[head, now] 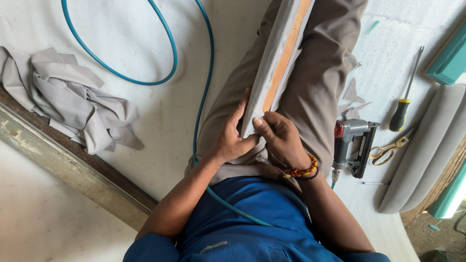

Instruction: The person is upholstering a long cylindrical cushion by wrapping it with grey fabric and securing it to the wooden frame using a pneumatic staple gun. They repeatedly pull the fabric taut and drive staples along the seam. A screwdriver is also used to adjust the fabric at the end.

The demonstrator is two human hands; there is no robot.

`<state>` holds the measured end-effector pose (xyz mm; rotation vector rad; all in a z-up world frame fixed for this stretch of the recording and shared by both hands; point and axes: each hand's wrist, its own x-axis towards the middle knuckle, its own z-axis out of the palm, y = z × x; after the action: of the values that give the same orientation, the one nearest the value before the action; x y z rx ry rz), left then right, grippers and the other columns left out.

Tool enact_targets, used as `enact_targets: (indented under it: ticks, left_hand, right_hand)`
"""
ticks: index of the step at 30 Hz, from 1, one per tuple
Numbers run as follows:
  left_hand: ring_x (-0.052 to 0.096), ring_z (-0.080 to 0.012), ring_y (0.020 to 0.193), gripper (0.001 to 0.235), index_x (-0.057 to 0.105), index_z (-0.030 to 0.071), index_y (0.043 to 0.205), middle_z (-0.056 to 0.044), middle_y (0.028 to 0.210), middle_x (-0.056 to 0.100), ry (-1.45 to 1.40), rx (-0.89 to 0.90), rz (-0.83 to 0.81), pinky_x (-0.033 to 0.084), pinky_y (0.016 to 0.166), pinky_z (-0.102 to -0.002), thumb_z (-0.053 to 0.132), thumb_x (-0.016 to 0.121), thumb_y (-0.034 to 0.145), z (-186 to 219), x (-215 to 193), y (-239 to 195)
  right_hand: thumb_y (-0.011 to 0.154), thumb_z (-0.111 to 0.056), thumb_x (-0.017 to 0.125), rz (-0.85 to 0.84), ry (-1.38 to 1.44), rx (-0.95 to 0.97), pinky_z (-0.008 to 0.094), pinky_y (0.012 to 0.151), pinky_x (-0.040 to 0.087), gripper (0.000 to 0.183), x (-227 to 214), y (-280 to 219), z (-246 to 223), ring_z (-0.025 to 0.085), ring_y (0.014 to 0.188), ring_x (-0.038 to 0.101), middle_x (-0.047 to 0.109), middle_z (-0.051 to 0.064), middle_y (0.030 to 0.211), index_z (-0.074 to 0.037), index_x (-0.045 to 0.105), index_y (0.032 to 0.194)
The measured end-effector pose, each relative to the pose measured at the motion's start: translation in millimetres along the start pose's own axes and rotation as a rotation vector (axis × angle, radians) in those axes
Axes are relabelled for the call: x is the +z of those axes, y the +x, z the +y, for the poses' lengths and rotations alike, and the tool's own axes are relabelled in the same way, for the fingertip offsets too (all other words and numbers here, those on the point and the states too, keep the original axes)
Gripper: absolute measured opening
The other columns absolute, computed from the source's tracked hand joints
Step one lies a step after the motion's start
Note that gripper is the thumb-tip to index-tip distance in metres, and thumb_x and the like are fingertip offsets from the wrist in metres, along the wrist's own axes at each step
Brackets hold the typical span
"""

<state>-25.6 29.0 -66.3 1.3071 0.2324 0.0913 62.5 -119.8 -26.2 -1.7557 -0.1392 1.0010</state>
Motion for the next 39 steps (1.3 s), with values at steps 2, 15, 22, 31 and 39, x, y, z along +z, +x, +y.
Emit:
enact_targets:
  ticks: [2, 15, 22, 31, 39]
  left_hand:
    - [0.051, -0.0294, 0.147, 0.095, 0.017, -0.003, 0.167, -0.025, 0.158, 0.05, -0.038, -0.064, 0.013, 0.041, 0.124, -0.038, 0.004, 0.062, 0.084, 0, 1, -4]
    - [0.059, -0.0319, 0.136, 0.058, 0.04, -0.006, 0.155, -0.026, 0.146, 0.058, 0.093, -0.009, 0.351, 0.05, 0.114, -0.041, 0.032, 0.046, 0.113, -21, 33, -6]
    - [0.058, -0.0291, 0.136, 0.052, 0.037, -0.006, 0.155, -0.024, 0.149, 0.054, 0.158, 0.038, 0.305, 0.051, 0.111, -0.037, 0.017, 0.053, 0.11, -34, 34, -10]
    - [0.055, -0.0271, 0.14, 0.055, 0.034, -0.005, 0.157, -0.024, 0.152, 0.051, 0.144, 0.108, 0.29, 0.05, 0.114, -0.037, 0.009, 0.055, 0.109, -34, 34, -8]
    - [0.062, -0.0218, 0.124, 0.05, 0.042, -0.002, 0.15, -0.018, 0.137, 0.06, 0.039, 0.055, 0.373, 0.055, 0.102, -0.034, 0.021, 0.058, 0.109, -37, 41, -1]
  right_hand:
    - [0.105, -0.03, 0.066, -0.019, 0.073, -0.017, 0.023, 0.069, 0.042, 0.031, 2, 1, 2, 0.003, 0.08, 0.044, 0.052, -0.005, 0.082, -0.001, 0.059, 0.093]
    - [0.109, -0.017, 0.058, -0.061, -0.075, -0.161, 0.026, 0.079, 0.048, 0.017, 9, 2, -2, 0.009, 0.088, 0.051, 0.055, 0.003, 0.092, 0.0, 0.059, 0.105]
    - [0.104, -0.008, 0.059, 0.012, -0.059, -0.254, 0.027, 0.081, 0.054, 0.018, -53, -38, 12, 0.011, 0.094, 0.063, 0.063, 0.005, 0.108, 0.0, 0.063, 0.12]
    - [0.092, -0.01, 0.078, 0.88, -1.038, -0.024, 0.047, 0.084, 0.047, 0.033, -149, -118, 229, 0.036, 0.093, 0.054, 0.054, 0.02, 0.103, 0.004, 0.054, 0.108]
    - [0.087, -0.025, 0.081, 0.889, -1.055, 0.045, 0.051, 0.089, 0.045, 0.054, -179, -112, 290, 0.043, 0.108, 0.057, 0.059, 0.022, 0.116, 0.002, 0.055, 0.126]
